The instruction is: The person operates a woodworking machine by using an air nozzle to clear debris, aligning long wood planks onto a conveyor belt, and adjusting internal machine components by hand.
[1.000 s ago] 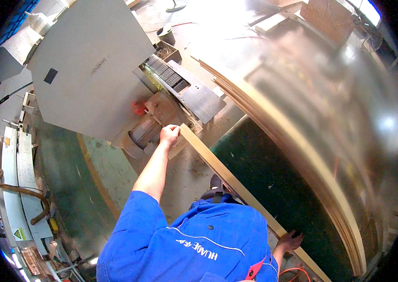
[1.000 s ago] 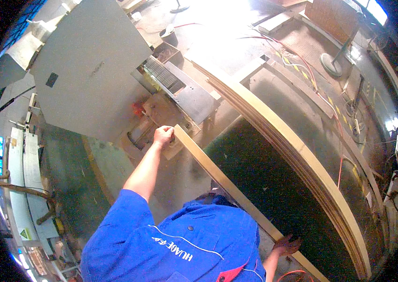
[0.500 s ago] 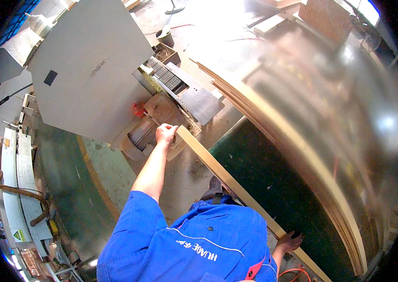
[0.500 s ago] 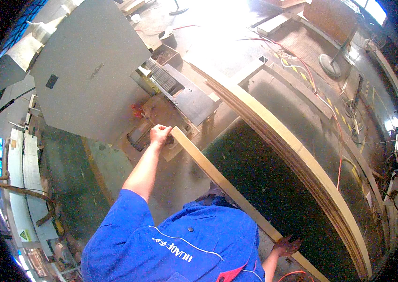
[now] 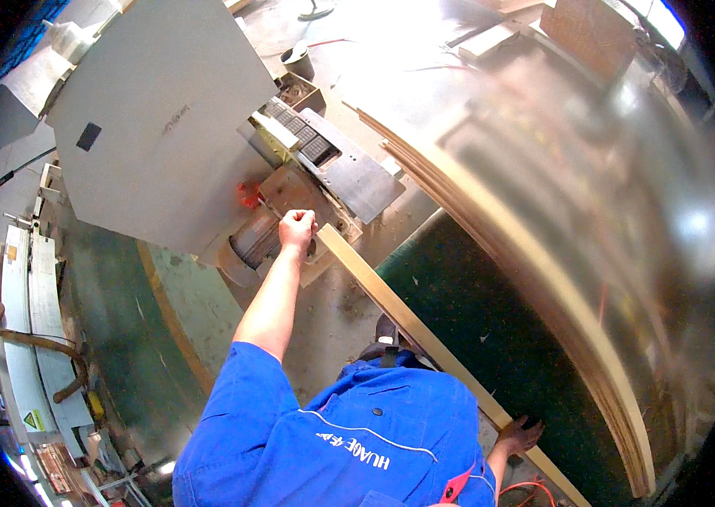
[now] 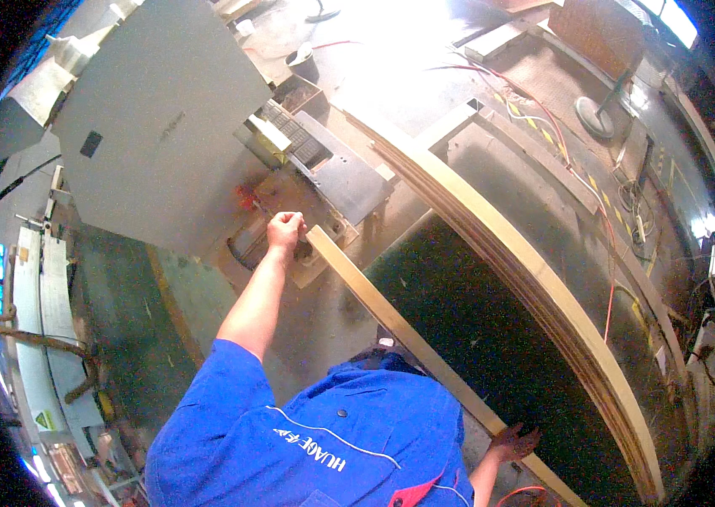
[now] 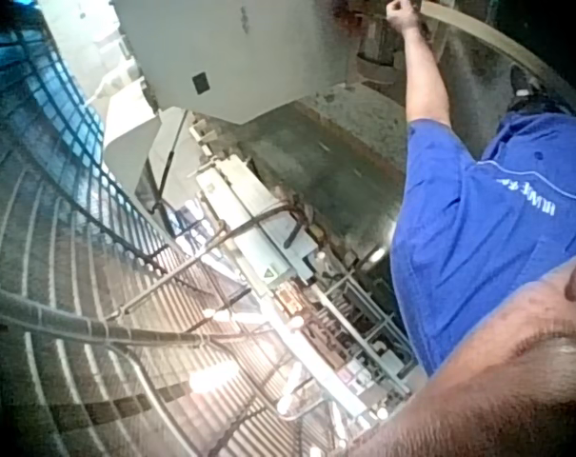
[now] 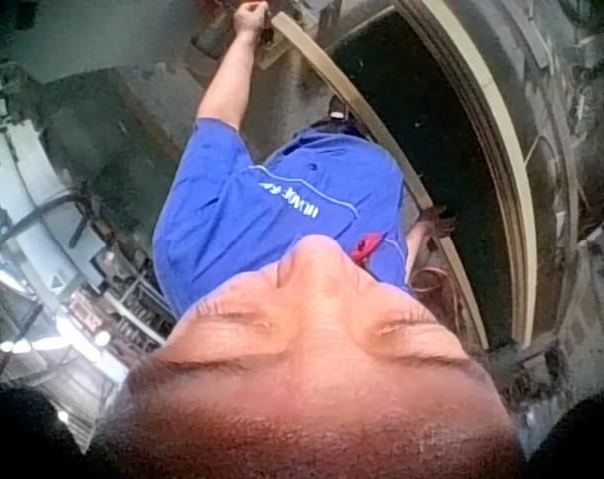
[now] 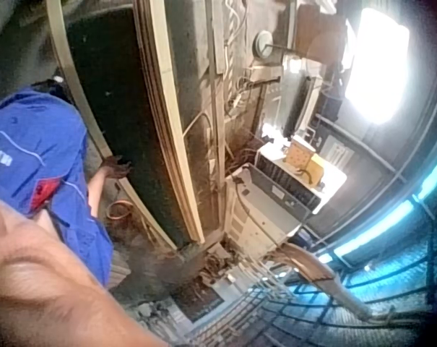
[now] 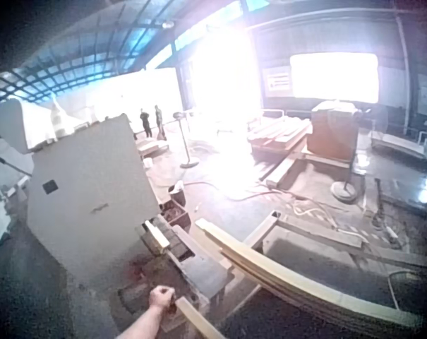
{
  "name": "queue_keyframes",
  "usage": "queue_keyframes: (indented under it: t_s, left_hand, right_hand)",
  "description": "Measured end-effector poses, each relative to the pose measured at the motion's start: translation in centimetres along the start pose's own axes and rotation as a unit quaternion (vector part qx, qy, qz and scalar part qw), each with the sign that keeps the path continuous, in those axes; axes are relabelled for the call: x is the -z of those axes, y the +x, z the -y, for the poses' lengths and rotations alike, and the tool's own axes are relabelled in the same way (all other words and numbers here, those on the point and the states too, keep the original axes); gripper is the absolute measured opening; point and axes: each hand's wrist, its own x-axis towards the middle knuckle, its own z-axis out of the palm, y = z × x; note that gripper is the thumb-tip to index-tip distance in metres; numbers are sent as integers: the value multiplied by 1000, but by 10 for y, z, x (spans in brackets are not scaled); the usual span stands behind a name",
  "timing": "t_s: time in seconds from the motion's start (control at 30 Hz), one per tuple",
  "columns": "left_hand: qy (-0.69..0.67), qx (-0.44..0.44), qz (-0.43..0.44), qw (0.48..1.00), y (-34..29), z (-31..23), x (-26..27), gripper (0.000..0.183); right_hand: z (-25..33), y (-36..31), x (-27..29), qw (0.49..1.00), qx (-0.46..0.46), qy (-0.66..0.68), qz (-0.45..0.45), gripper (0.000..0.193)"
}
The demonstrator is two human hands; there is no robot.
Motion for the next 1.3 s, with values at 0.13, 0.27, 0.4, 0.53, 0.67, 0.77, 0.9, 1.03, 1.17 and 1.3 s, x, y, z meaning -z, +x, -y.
queue_keyframes:
  t_s: [0.13, 0.27, 0.4, 0.53, 0.67, 0.77, 0.9, 1.03, 1.17, 1.3]
  left_hand:
    - [-62, 20, 11, 998, 7, 6, 11, 13]
    - [-112, 51, 4, 992, 8, 32, 33, 17]
    - [-77, 85, 21, 993, -15, 77, 62, 20]
    - [5, 147, 35, 988, -62, 130, 95, 16]
    - [81, 267, 50, 959, -123, 186, 129, 16]
    - [171, 305, 112, 930, -166, 223, 162, 23]
    - [268, 343, 154, 887, -199, 257, 201, 23]
    - [237, 388, 104, 884, -199, 265, 216, 23]
    - [212, 376, 90, 898, -176, 251, 202, 28]
    - [182, 361, 122, 906, -151, 226, 172, 33]
  right_hand:
    - [35, 8, 23, 997, 63, 51, 18, 53]
    - [122, 25, 36, 963, 161, 210, 51, 47]
    - [234, 35, 50, 871, 177, 374, 265, 42]
    - [349, 25, 61, 770, 238, 423, 414, 32]
    - [456, -3, 59, 697, 195, 442, 530, 34]
    - [514, -19, 59, 630, 137, 442, 624, 35]
    - [569, -38, 65, 573, 56, 483, 659, 40]
    - [598, -47, 69, 542, -36, 494, 679, 45]
    - [608, -49, 63, 519, -117, 530, 660, 44]
    - [597, -45, 57, 487, -185, 555, 649, 37]
